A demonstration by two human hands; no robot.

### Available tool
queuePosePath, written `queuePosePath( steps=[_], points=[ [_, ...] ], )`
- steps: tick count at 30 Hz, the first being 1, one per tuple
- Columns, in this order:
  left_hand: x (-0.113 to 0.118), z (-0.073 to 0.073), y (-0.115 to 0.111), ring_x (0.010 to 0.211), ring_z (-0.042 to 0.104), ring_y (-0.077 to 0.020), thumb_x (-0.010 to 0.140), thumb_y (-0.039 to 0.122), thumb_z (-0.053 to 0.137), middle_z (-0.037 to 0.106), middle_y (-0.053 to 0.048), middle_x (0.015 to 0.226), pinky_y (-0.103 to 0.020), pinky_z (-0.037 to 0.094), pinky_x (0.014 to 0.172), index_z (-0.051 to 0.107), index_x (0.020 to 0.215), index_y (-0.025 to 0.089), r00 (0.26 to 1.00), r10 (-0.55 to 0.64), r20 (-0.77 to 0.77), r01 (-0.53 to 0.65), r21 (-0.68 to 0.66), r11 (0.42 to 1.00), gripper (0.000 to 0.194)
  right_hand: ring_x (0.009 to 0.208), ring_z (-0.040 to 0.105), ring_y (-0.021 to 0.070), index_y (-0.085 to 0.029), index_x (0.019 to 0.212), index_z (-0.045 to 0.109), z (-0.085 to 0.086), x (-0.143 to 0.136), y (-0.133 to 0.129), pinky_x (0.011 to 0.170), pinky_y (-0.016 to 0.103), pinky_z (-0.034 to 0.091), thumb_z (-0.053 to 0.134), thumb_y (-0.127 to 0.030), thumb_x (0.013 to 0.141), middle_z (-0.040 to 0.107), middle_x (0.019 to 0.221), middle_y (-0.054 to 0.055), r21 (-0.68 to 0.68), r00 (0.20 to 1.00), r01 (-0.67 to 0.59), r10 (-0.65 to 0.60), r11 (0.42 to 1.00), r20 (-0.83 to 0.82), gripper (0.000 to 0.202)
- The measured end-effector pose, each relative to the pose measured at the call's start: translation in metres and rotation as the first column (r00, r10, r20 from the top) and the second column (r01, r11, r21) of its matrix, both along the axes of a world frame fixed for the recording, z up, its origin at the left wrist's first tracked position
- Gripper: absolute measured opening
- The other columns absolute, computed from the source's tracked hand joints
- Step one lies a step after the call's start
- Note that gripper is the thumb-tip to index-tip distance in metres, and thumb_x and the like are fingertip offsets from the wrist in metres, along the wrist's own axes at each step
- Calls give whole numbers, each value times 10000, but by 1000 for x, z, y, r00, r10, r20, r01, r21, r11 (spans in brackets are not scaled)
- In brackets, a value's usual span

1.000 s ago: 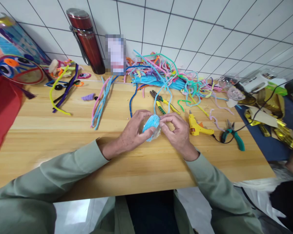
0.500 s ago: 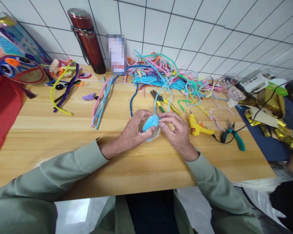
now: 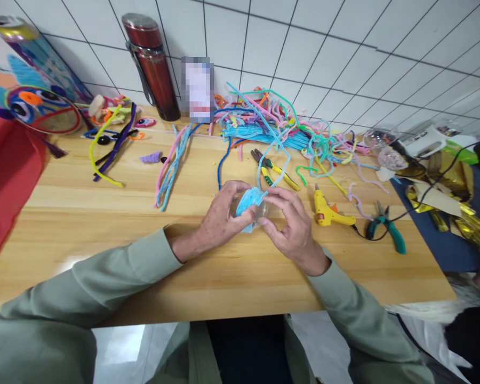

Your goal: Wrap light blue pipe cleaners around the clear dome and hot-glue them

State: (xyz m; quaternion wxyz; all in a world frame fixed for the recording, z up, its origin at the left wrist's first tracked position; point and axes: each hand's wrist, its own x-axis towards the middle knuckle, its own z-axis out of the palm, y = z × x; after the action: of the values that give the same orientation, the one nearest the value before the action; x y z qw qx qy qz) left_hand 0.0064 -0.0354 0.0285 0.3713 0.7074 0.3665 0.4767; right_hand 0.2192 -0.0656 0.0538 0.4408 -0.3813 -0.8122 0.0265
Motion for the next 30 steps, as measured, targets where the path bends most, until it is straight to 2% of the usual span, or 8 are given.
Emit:
queuePosePath(
  steps=[5,13,19,26,30],
  points=[
    [0,0,0,1121,698,-250,979,370,716,692,-95,1232,-435,603,1001,588,1273,235,1000,-8,-1,8,-27,1000,348,1302,734,352,-248,1441,646,-5,-5,-2,1093,582,637,782,-292,981,750,1396,166,-39,999,-36,35,999,-7,482],
    [-7,21,1,1224,664,-266,1082,470,585,678,-103,1298,-428,604,991,595,1280,250,991,-131,8,130,-153,980,297,1310,737,354,-281,1451,631,-11,-6,-1,1104,606,636,787,-314,983,759,1397,150,-44,999,1,-3,999,-35,495],
    [-13,26,10,1049,714,-219,1003,428,715,693,-68,1241,-377,618,891,570,1264,251,973,-232,2,226,-245,943,347,1326,736,354,-279,1435,636,-12,-3,-1,1118,621,626,768,-330,998,764,1414,147,-81,999,12,-15,997,-37,460],
    [-10,29,12,1045,722,-219,960,406,744,700,-67,1225,-377,611,892,564,1212,237,976,-220,-2,211,-266,941,352,1338,734,347,-278,1457,624,-13,-4,0,1124,616,625,767,-310,1000,758,1431,143,-73,999,0,-4,997,-46,480],
    [-9,26,14,1034,723,-212,940,392,752,706,-66,1221,-374,611,902,568,1206,232,980,-201,-9,193,-234,953,360,1350,730,347,-277,1475,612,-13,-4,1,1125,615,627,766,-301,1002,752,1441,148,-64,999,-13,10,998,-43,498]
  ],
)
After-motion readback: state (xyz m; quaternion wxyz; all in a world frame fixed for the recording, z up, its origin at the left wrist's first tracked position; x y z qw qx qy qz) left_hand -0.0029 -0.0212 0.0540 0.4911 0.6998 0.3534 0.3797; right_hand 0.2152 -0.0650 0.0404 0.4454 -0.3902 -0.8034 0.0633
